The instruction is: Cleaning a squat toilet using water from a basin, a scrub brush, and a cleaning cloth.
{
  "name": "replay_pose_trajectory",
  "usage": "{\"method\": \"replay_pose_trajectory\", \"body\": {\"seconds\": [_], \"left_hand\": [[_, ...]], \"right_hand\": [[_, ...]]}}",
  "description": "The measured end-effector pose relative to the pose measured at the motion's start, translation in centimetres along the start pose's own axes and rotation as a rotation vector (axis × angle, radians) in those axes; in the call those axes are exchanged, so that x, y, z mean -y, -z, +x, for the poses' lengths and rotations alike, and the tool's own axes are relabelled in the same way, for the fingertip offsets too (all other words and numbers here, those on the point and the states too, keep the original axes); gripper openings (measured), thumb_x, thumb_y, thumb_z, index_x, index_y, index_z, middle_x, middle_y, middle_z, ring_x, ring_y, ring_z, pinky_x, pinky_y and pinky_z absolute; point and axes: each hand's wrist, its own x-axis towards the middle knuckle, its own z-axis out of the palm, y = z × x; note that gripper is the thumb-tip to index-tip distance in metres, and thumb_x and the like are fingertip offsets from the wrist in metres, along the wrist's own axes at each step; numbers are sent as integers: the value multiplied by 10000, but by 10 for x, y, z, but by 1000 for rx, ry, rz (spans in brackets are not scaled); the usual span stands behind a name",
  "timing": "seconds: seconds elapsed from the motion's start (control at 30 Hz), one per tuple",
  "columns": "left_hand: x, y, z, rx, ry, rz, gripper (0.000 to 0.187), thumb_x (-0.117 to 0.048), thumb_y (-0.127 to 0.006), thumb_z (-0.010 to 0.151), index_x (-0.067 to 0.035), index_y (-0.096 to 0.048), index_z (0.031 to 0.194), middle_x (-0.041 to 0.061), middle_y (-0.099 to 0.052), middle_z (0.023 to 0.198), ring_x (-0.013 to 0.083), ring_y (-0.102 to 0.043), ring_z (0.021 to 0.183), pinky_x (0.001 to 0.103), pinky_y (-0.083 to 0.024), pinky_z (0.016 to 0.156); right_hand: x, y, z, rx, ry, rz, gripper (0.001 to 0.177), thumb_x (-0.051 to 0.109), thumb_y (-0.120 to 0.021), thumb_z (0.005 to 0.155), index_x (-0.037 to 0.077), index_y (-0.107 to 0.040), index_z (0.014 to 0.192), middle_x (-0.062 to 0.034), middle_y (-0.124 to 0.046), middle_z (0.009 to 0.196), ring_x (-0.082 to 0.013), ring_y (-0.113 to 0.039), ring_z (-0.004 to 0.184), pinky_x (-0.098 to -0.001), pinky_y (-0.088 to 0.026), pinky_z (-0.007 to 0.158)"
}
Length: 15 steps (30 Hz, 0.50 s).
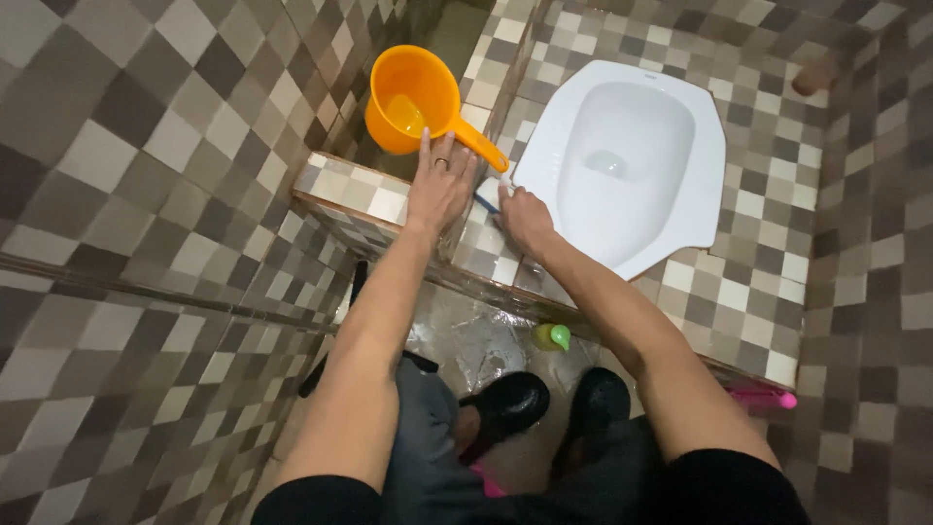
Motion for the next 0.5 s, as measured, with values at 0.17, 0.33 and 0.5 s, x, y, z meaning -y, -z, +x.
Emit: {"method": "replay_pose_trajectory", "body": {"seconds": [0.17,0.33,0.5], "left_hand": [[-3,0,1,-7,22,15,483,-179,-294,1082,-190,-536,1500,4,-525,1553,294,-238,1553,676,87,1262],[-3,2,-1,-11,6,36,474,-165,-310,1086,-180,-541,1500,17,-521,1559,299,-243,1554,679,72,1264],[-4,3,-1,25,-2,58,470,-174,-310,1091,-177,-514,1514,22,-499,1575,297,-230,1560,689,94,1258]], "right_hand": [[8,-3,-15,61,165,-12,516,239,-659,936,-12,-573,1379,-301,-649,1134,-439,-710,1013,-537,-610,818],[32,49,-71,137,372,-82,439,203,-593,974,19,-574,1372,-288,-653,1186,-429,-704,1065,-534,-605,865],[19,-3,-66,-42,733,-179,448,146,-551,963,191,-563,1408,-153,-620,1358,-356,-685,1051,-458,-627,755]]}}
